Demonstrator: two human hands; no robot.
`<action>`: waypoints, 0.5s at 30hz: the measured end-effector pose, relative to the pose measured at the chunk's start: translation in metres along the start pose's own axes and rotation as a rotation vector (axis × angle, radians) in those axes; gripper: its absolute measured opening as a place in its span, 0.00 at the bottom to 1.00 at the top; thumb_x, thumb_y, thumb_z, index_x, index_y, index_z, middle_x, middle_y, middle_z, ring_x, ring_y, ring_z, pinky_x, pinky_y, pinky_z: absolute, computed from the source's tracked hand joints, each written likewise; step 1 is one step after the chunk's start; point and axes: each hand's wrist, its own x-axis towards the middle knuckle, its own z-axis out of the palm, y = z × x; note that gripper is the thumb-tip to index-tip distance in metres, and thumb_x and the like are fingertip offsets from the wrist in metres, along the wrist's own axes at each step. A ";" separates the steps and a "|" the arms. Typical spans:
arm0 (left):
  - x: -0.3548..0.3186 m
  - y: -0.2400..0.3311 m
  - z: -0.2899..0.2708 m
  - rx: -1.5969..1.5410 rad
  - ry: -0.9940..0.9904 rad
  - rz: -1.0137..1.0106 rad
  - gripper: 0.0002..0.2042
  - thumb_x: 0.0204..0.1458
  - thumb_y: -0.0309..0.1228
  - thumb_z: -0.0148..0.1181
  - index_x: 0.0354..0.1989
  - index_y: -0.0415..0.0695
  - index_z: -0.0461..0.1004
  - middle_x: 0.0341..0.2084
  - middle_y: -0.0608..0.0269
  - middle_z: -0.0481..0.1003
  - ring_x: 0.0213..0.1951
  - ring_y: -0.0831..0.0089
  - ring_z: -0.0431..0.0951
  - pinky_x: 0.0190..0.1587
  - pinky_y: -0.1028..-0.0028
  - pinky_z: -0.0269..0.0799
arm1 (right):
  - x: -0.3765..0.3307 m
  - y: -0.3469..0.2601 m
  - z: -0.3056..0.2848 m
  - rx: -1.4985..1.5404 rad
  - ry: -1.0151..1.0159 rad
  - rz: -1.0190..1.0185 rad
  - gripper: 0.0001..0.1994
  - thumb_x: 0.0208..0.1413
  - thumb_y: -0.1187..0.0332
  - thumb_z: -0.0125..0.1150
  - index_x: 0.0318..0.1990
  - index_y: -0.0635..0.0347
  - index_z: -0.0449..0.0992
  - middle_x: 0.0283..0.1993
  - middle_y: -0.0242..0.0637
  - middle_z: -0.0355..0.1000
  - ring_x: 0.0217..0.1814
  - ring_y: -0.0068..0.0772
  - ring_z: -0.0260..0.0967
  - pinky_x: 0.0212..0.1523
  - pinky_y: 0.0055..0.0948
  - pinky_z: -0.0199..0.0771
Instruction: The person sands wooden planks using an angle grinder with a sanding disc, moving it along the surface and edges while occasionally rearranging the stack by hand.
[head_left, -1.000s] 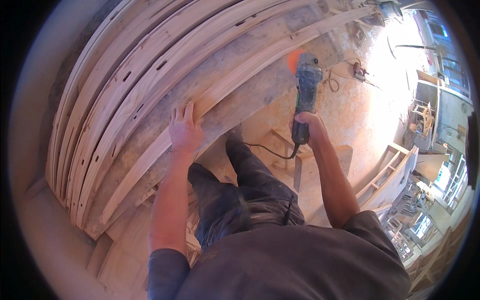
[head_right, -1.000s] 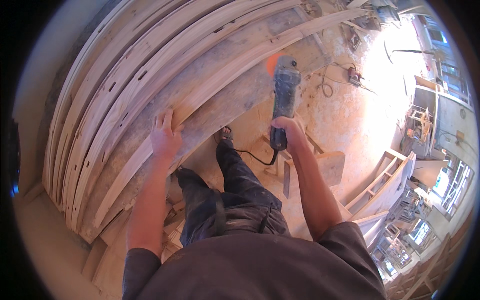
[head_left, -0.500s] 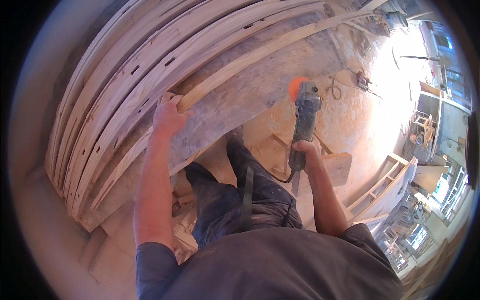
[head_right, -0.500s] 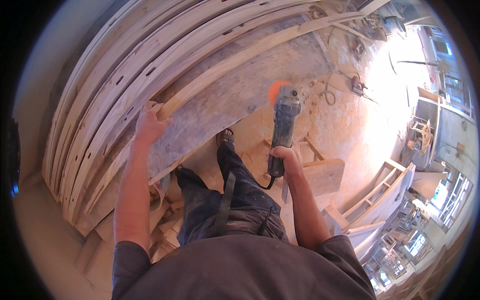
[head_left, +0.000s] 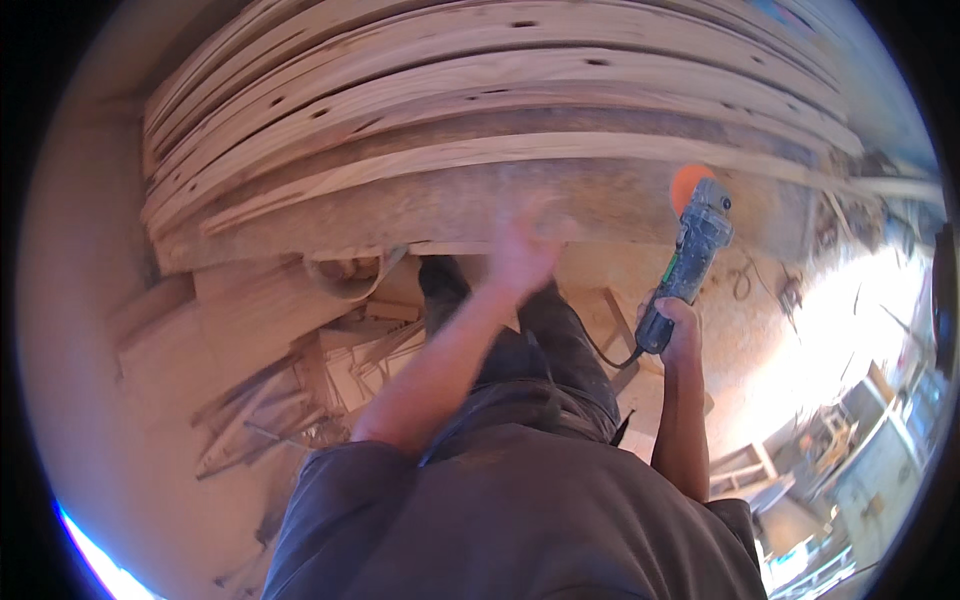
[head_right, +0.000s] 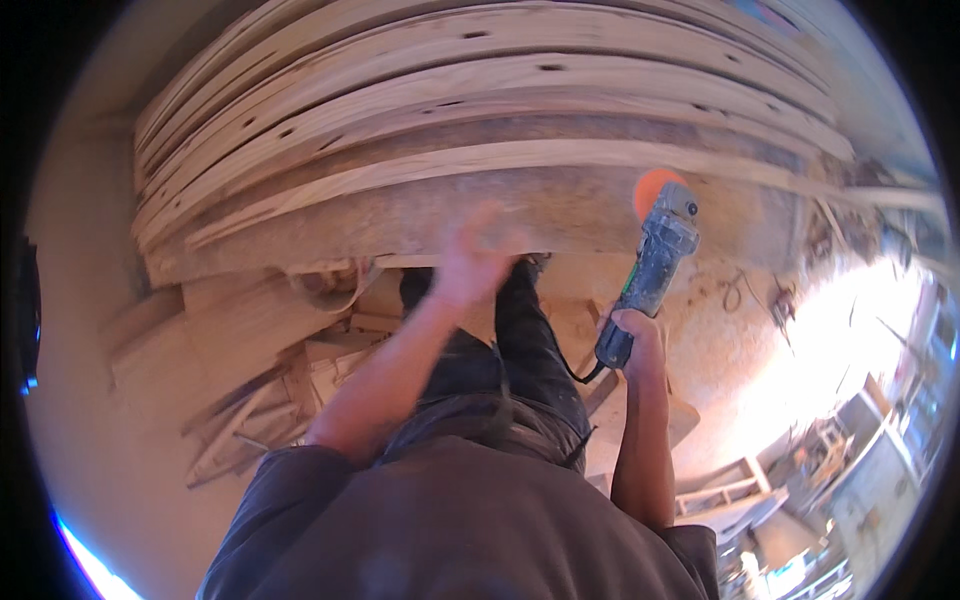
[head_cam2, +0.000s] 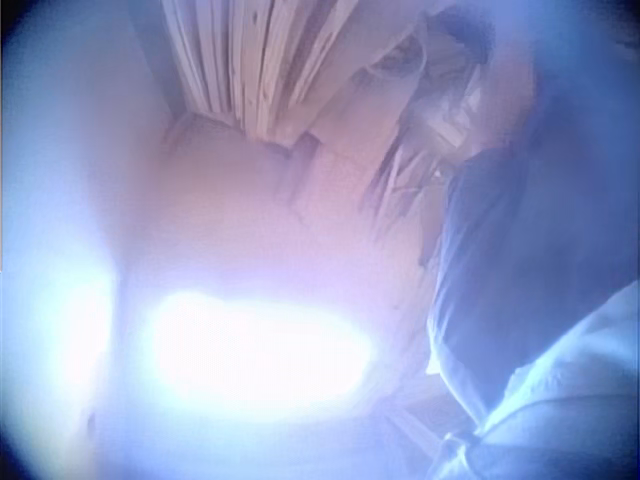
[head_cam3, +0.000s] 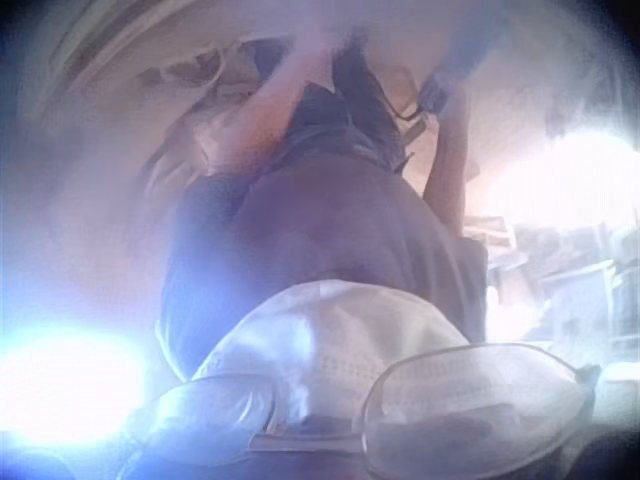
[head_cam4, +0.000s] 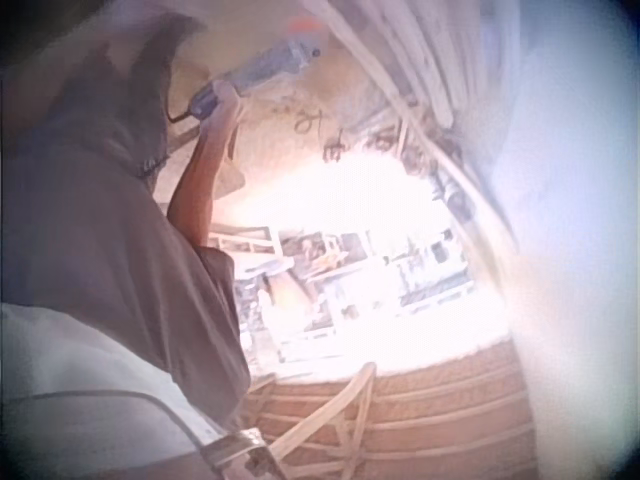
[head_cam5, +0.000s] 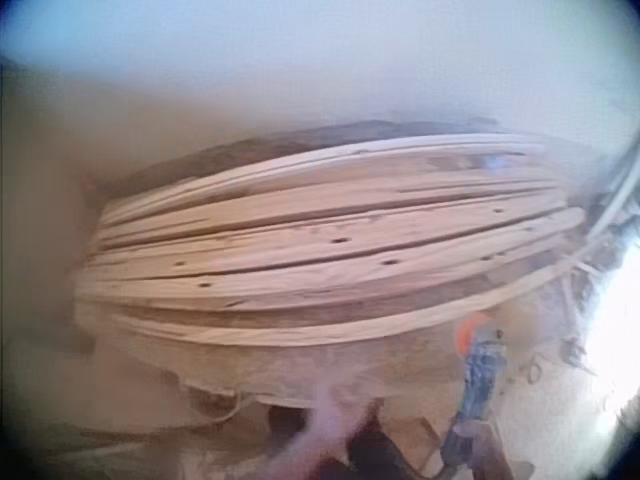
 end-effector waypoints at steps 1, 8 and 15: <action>-0.004 0.019 0.003 -0.231 -0.275 -0.236 0.31 0.52 0.45 0.72 0.60 0.37 0.75 0.57 0.45 0.77 0.58 0.53 0.77 0.62 0.58 0.70 | 0.003 0.009 0.012 -0.028 -0.024 0.004 0.16 0.46 0.64 0.60 0.40 0.66 0.76 0.31 0.41 0.76 0.29 0.37 0.76 0.31 0.34 0.78; 0.005 0.008 -0.037 -1.275 -0.320 -0.674 0.15 0.49 0.33 0.75 0.39 0.38 0.79 0.31 0.60 0.79 0.33 0.71 0.80 0.38 0.68 0.77 | 0.015 0.038 0.159 -0.346 -0.251 0.002 0.17 0.37 0.75 0.67 0.39 0.67 0.75 0.29 0.38 0.76 0.28 0.32 0.76 0.32 0.33 0.79; -0.003 -0.078 -0.149 -1.263 -0.023 -0.728 0.10 0.47 0.28 0.73 0.34 0.39 0.79 0.25 0.60 0.79 0.27 0.70 0.81 0.33 0.68 0.77 | 0.004 0.082 0.293 -0.533 -0.427 0.084 0.17 0.37 0.73 0.66 0.40 0.65 0.78 0.31 0.36 0.77 0.30 0.32 0.77 0.34 0.31 0.78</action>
